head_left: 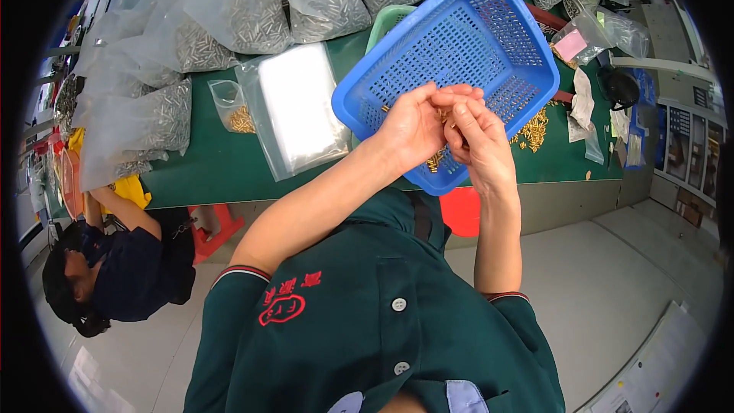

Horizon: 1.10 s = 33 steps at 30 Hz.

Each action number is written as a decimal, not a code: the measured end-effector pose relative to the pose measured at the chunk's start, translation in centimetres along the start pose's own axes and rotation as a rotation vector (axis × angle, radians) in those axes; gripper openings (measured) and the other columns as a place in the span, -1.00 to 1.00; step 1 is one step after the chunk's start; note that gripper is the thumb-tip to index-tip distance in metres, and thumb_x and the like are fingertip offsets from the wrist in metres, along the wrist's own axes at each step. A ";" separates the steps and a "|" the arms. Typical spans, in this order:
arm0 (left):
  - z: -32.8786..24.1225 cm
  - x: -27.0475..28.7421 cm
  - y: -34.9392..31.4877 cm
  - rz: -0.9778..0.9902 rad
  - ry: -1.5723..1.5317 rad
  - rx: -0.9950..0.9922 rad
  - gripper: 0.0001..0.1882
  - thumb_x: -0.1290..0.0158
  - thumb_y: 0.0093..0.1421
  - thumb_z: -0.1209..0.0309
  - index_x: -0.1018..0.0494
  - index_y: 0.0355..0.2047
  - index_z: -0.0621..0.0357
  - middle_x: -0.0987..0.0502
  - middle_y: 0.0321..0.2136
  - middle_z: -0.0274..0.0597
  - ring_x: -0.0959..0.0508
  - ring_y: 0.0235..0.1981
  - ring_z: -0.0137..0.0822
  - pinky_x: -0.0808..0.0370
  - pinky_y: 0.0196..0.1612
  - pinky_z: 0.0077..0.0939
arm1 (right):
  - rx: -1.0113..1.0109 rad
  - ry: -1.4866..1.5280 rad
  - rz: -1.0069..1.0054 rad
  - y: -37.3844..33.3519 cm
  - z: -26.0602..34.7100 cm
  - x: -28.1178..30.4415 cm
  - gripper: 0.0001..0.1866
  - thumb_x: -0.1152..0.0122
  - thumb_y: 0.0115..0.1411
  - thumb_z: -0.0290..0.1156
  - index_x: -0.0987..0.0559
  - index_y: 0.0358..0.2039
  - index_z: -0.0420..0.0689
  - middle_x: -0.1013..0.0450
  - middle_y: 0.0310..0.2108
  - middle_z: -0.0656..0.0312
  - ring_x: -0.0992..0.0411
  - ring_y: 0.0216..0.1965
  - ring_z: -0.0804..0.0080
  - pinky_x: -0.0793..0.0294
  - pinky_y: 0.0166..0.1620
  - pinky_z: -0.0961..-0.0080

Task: Sorting small gold-colored hardware components from a basket and placing them into individual plastic bags.

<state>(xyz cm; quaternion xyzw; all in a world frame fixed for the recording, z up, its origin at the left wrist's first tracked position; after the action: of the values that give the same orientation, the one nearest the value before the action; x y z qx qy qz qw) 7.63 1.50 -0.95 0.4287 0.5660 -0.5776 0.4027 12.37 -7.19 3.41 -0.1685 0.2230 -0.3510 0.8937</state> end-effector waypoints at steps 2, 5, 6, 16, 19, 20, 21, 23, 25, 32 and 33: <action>0.0 0.3 0.2 0.021 -0.001 -0.005 -0.56 0.38 0.21 0.28 -0.23 -0.10 0.42 -0.28 -0.03 0.02 -0.28 0.01 -0.19 -0.17 0.11 -0.30 | 0.034 0.026 -0.019 -0.1 0.1 0.0 -0.72 0.17 0.22 -0.33 -0.45 -0.27 -0.26 -0.13 -0.75 0.43 0.06 -0.77 0.76 0.12 -0.70 0.77; -0.1 0.3 0.1 0.031 0.003 -0.014 -0.56 0.38 0.21 0.28 -0.22 -0.09 0.43 -0.26 -0.02 0.02 -0.26 0.03 -0.18 -0.16 0.11 -0.30 | 0.082 0.077 -0.004 -0.1 0.1 0.7 -0.68 0.19 0.23 -0.29 -0.44 -0.22 -0.27 -0.10 -0.75 0.43 0.08 -0.77 0.76 0.12 -0.71 0.79; -0.2 0.2 0.1 0.019 0.007 -0.016 -0.56 0.38 0.21 0.28 -0.22 -0.09 0.43 -0.26 -0.01 0.03 -0.25 0.04 -0.18 -0.15 0.12 -0.29 | 0.077 0.096 -0.022 -0.2 0.3 0.8 -0.71 0.19 0.20 -0.37 -0.43 -0.21 -0.29 -0.12 -0.74 0.41 0.08 -0.78 0.75 0.10 -0.71 0.79; -0.3 -0.2 -0.5 0.110 -0.008 -0.022 -0.55 0.36 0.22 0.27 -0.19 -0.05 0.42 -0.20 0.03 0.05 -0.21 0.07 -0.16 -0.12 0.14 -0.30 | 0.053 0.199 0.073 -0.8 0.7 0.2 -0.74 0.22 0.12 -0.49 -0.41 -0.26 -0.33 -0.16 -0.71 0.37 0.03 -0.78 0.73 0.07 -0.71 0.78; -0.7 -0.4 -1.0 0.160 -0.094 -0.018 -0.58 0.28 0.17 0.38 -0.14 -0.01 0.41 -0.13 0.07 0.08 -0.15 0.11 -0.16 -0.09 0.17 -0.31 | 0.066 0.262 0.079 -1.2 1.0 0.8 -0.74 0.21 0.13 -0.47 -0.39 -0.25 -0.33 -0.14 -0.72 0.37 0.04 -0.79 0.74 0.08 -0.73 0.79; -0.9 -0.5 -1.2 0.160 -0.092 -0.018 -0.58 0.28 0.17 0.38 -0.14 -0.01 0.41 -0.13 0.07 0.08 -0.15 0.11 -0.16 -0.09 0.17 -0.31 | 0.083 0.291 0.081 -1.3 1.1 1.0 -0.73 0.20 0.14 -0.46 -0.38 -0.23 -0.34 -0.13 -0.73 0.38 0.05 -0.80 0.75 0.09 -0.74 0.80; -1.0 -0.5 -1.4 0.185 -0.092 -0.023 -0.57 0.28 0.15 0.42 -0.11 0.01 0.40 -0.11 0.08 0.08 -0.13 0.13 -0.16 -0.08 0.18 -0.32 | 0.086 0.302 0.076 -1.4 1.2 1.2 -0.73 0.20 0.14 -0.45 -0.38 -0.22 -0.34 -0.13 -0.72 0.38 0.05 -0.80 0.75 0.09 -0.74 0.81; -1.2 -0.7 -1.8 0.211 -0.091 -0.026 -0.56 0.28 0.12 0.47 -0.08 0.03 0.39 -0.08 0.10 0.08 -0.10 0.14 -0.16 -0.06 0.19 -0.33 | 0.093 0.318 0.068 -1.4 1.4 1.6 -0.73 0.20 0.14 -0.45 -0.37 -0.21 -0.33 -0.12 -0.71 0.39 0.05 -0.80 0.75 0.09 -0.74 0.81; -1.4 -0.9 -2.0 0.206 0.020 -0.061 -0.49 0.28 0.04 0.58 -0.02 0.06 0.37 0.00 0.13 0.08 -0.06 0.16 -0.16 -0.03 0.20 -0.33 | 0.102 0.383 0.062 -1.4 1.5 1.9 -0.71 0.23 0.11 -0.49 -0.38 -0.21 -0.37 -0.17 -0.71 0.35 0.01 -0.79 0.73 0.04 -0.73 0.79; -1.8 -1.2 -2.3 0.281 0.007 -0.035 -0.34 0.28 -0.11 0.70 0.07 0.10 0.38 0.10 0.16 0.11 0.03 0.20 -0.15 0.03 0.22 -0.33 | 0.083 0.409 0.060 -1.0 0.9 2.5 -0.70 0.22 0.11 -0.49 -0.38 -0.20 -0.37 -0.17 -0.70 0.35 0.00 -0.78 0.73 0.03 -0.72 0.79; -1.8 -1.2 -2.4 0.285 0.013 -0.039 -0.31 0.29 -0.14 0.72 0.08 0.10 0.39 0.11 0.16 0.12 0.05 0.20 -0.14 0.04 0.23 -0.33 | 0.079 0.412 0.056 -1.0 0.8 2.4 -0.70 0.22 0.11 -0.49 -0.38 -0.20 -0.37 -0.17 -0.70 0.35 0.00 -0.78 0.73 0.03 -0.72 0.79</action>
<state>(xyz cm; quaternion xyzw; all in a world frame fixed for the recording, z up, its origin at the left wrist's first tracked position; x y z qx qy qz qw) 5.80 3.38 0.94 0.5005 0.5134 -0.5006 0.4851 13.84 -9.49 3.88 -0.0515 0.3918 -0.3614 0.8445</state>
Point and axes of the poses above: each hand's wrist, its own y-axis towards the middle knuckle, its own x-axis out of the back of the hand, z = x × y, the point moved 2 cm from there along y, towards the middle knuckle
